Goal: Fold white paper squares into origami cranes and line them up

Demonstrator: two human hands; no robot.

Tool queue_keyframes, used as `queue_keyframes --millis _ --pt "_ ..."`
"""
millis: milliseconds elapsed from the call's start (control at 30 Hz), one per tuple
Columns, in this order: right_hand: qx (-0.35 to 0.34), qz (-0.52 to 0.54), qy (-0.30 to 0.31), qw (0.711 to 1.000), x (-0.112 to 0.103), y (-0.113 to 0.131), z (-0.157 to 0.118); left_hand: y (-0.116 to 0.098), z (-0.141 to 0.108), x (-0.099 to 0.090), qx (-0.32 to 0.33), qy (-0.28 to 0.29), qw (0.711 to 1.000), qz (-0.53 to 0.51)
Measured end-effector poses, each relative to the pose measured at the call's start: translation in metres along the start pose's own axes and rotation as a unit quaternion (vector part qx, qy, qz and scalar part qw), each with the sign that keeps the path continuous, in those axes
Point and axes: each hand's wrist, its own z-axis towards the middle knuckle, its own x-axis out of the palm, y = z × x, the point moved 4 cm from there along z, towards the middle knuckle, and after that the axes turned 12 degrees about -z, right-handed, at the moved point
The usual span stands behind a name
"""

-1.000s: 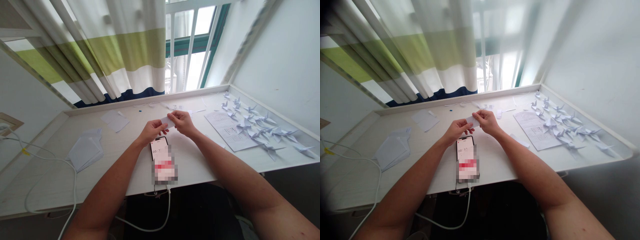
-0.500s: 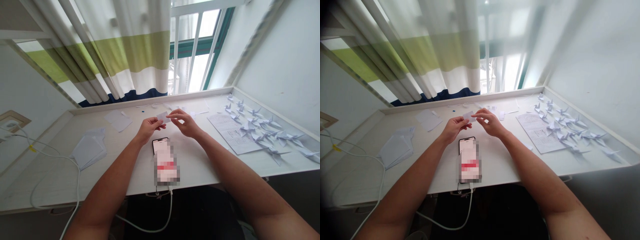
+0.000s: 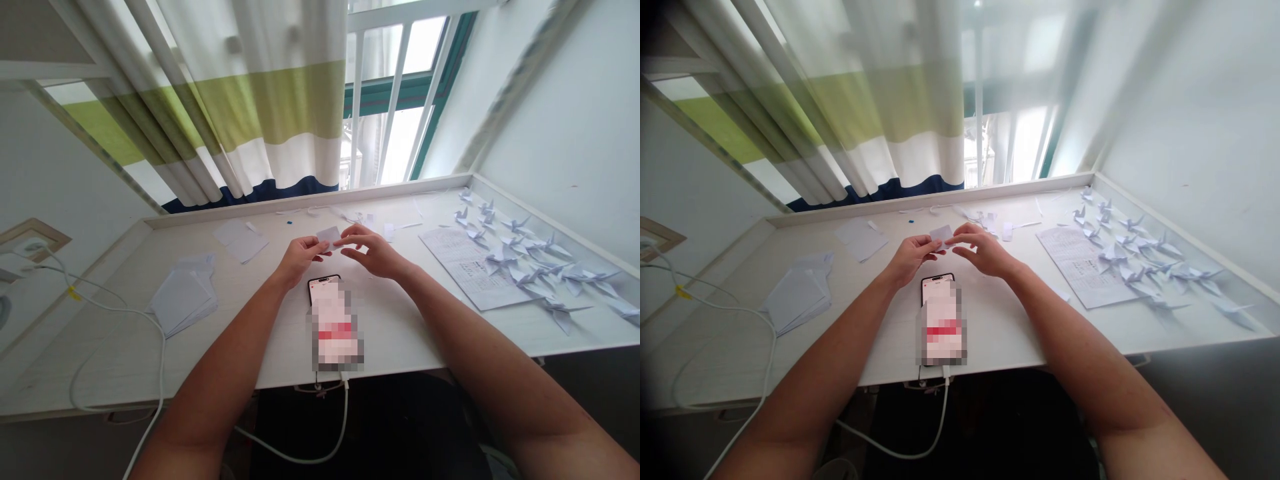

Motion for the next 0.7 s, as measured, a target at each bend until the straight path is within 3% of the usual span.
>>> queue_keyframes --millis 500,700 --pt "0.006 -0.018 -0.003 1.0 0.0061 0.0007 -0.0003 0.0004 -0.0004 -0.002 -0.014 0.005 0.998 0.059" --pt "-0.028 -0.068 -0.033 0.997 0.0068 0.0046 0.0021 0.0046 -0.0039 0.0059 -0.068 0.029 0.997 0.029"
